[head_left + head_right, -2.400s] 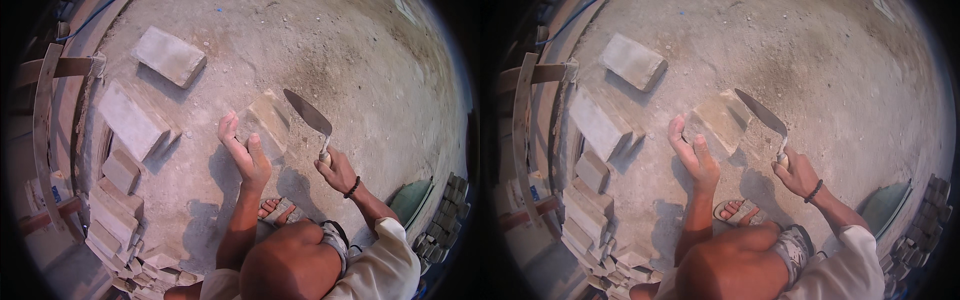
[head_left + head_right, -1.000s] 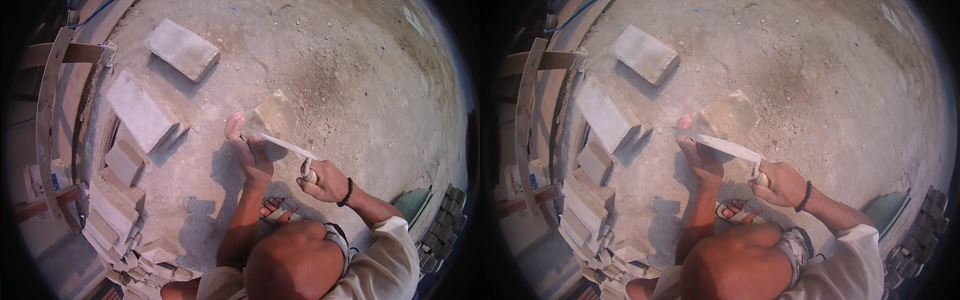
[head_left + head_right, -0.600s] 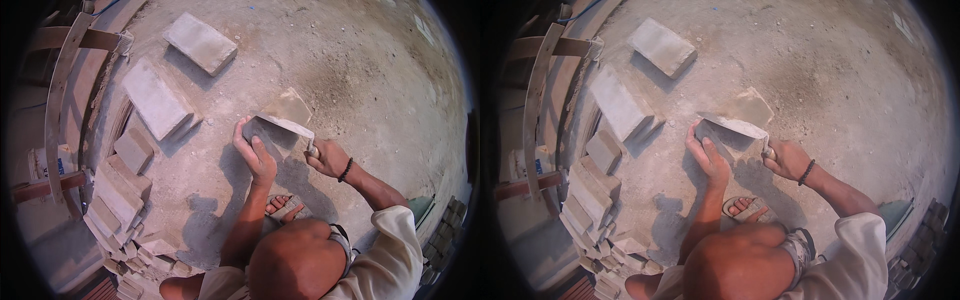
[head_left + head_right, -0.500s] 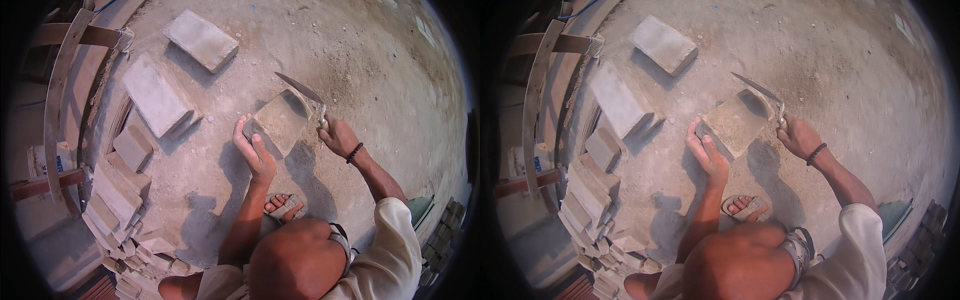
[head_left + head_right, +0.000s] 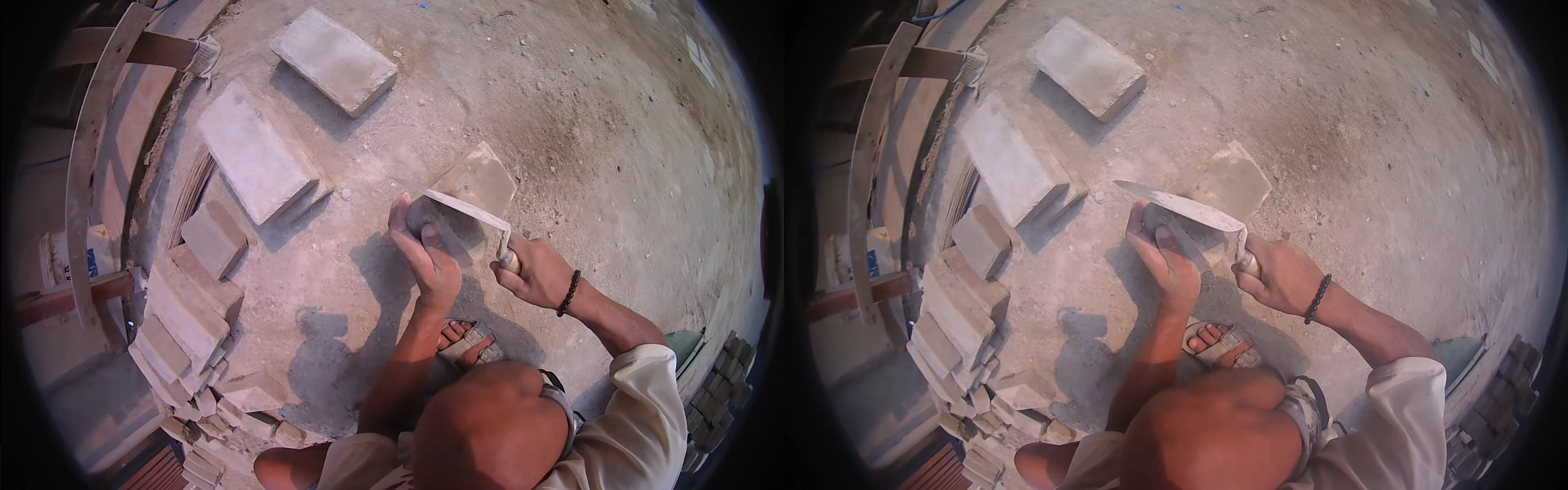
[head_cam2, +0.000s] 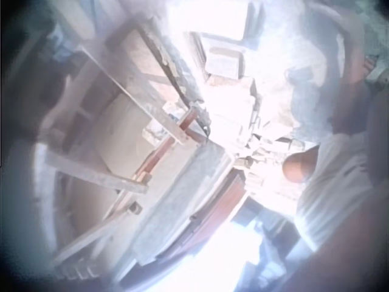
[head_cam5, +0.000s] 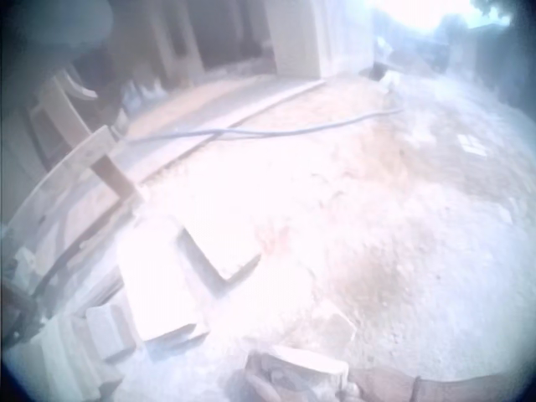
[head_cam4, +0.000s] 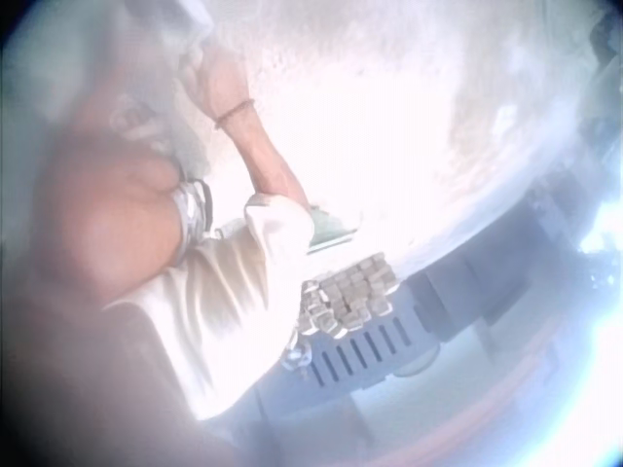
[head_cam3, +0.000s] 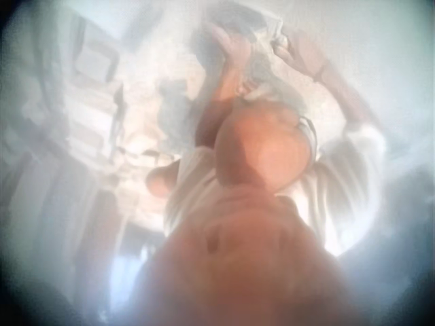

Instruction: The person uses a trowel to scrape and smooth the edges of rectangular stone blocks. They repeatedly pick up blocks, scrape their surfaces and edges, and place them back down among other blocks on the ground.

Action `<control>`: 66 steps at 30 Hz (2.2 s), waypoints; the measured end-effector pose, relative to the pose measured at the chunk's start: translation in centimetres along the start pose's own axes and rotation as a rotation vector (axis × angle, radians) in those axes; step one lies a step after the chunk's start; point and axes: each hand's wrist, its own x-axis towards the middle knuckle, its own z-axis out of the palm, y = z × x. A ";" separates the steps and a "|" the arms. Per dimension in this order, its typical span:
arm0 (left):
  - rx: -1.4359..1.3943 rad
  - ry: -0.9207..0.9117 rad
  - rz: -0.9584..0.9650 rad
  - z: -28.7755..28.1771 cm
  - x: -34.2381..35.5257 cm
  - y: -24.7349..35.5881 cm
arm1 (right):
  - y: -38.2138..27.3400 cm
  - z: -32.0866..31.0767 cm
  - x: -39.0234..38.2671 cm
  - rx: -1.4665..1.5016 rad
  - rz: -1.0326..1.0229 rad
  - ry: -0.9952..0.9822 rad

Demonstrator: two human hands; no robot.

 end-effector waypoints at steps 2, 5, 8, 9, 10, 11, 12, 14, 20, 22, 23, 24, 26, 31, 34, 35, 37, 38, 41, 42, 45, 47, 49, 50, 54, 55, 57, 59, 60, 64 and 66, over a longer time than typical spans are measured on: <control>0.071 0.020 0.171 0.5 0.2 -1.5 | 1.3 -2.4 1.2 -0.104 0.188 0.044; 0.027 0.053 0.121 0.1 0.5 -1.6 | -2.8 -3.2 0.5 0.072 0.143 0.150; 0.058 0.059 0.259 0.7 0.3 -1.6 | -2.8 -0.1 -2.1 0.026 -0.079 0.019; -0.102 0.057 0.071 1.4 -0.1 -1.3 | 0.5 1.4 -2.3 -0.040 0.051 0.038; -0.007 0.042 0.110 1.3 0.1 -0.9 | 2.7 0.5 -2.3 -0.043 0.198 0.060; 0.076 0.024 0.155 1.7 0.5 -0.3 | 5.2 -1.6 -1.8 -0.054 0.347 0.095; 0.166 -0.001 0.189 1.9 0.5 0.2 | 6.4 -2.5 -1.8 -0.055 0.506 0.122; 0.002 0.039 0.169 2.3 1.2 0.6 | 2.5 -3.9 -1.6 0.028 0.412 0.175; -0.261 0.130 0.025 4.6 1.1 2.1 | -3.6 -5.9 -2.7 -0.134 -0.107 0.163; -0.254 0.083 0.042 5.6 1.2 2.8 | -1.5 -5.7 -2.5 -0.157 -0.097 0.138; -0.262 0.060 0.110 5.9 1.5 3.2 | 0.0 -6.0 -1.5 -0.033 0.188 -0.014; -0.223 0.055 0.128 6.2 1.4 3.2 | 1.2 -6.2 -1.5 -0.094 0.265 0.010; -0.135 0.050 0.180 6.8 1.6 2.8 | 3.2 -7.1 -1.1 -0.211 0.402 0.067; -0.218 0.059 -0.005 7.0 1.8 3.4 | -2.9 -6.8 -3.8 -0.109 -0.032 0.272; -0.459 0.041 -0.113 8.7 1.5 2.4 | -3.6 -7.5 -3.6 -0.317 0.066 0.173; -0.438 0.024 -0.062 9.1 1.3 2.2 | -3.4 -8.2 -3.3 -0.410 0.191 0.099; -0.381 0.009 0.047 9.3 1.7 2.5 | -4.4 -9.2 -3.3 -0.356 0.190 0.113; -0.350 0.006 0.043 9.4 1.9 2.5 | -5.2 -9.8 -3.2 -0.328 0.187 0.119; -0.281 0.011 0.143 10.5 2.0 2.3 | -5.8 -9.5 -2.9 -0.328 0.065 0.162; -0.319 -0.003 0.106 11.1 1.8 2.4 | -5.0 -9.4 -2.8 -0.351 0.055 0.138; -0.241 -0.017 0.102 11.2 1.9 3.1 | -4.8 -10.4 -1.9 -0.377 0.184 0.145; -0.117 0.032 0.148 10.9 2.6 3.6 | -5.9 -10.7 -2.0 -0.312 0.081 0.242; -0.093 0.040 0.154 11.5 2.5 4.0 | -4.7 -10.8 -2.0 -0.316 0.100 0.179; -0.115 0.037 0.135 11.8 2.3 3.9 | -3.9 -10.9 -2.0 -0.318 0.113 0.149; -0.082 0.016 0.090 11.8 3.0 4.0 | -5.6 -11.5 -1.9 -0.211 0.145 0.217; -0.130 0.014 0.129 11.7 3.0 3.7 | -5.5 -11.2 -2.5 -0.237 0.037 0.226; -0.219 0.035 0.053 11.7 2.5 3.5 | -4.3 -10.5 -2.0 -0.302 0.167 0.074; -0.237 0.026 0.055 12.1 2.4 3.4 | -3.4 -10.2 -2.1 -0.434 0.243 0.078; -0.180 0.036 0.109 12.1 2.9 3.3 | -3.8 -10.3 -2.1 -0.367 0.189 0.124; -0.159 0.032 0.122 11.7 2.6 3.1 | -3.9 -9.9 -3.0 -0.331 0.125 0.179; -0.180 0.008 0.093 11.9 2.3 3.1 | -2.4 -10.5 -2.0 -0.463 0.280 0.120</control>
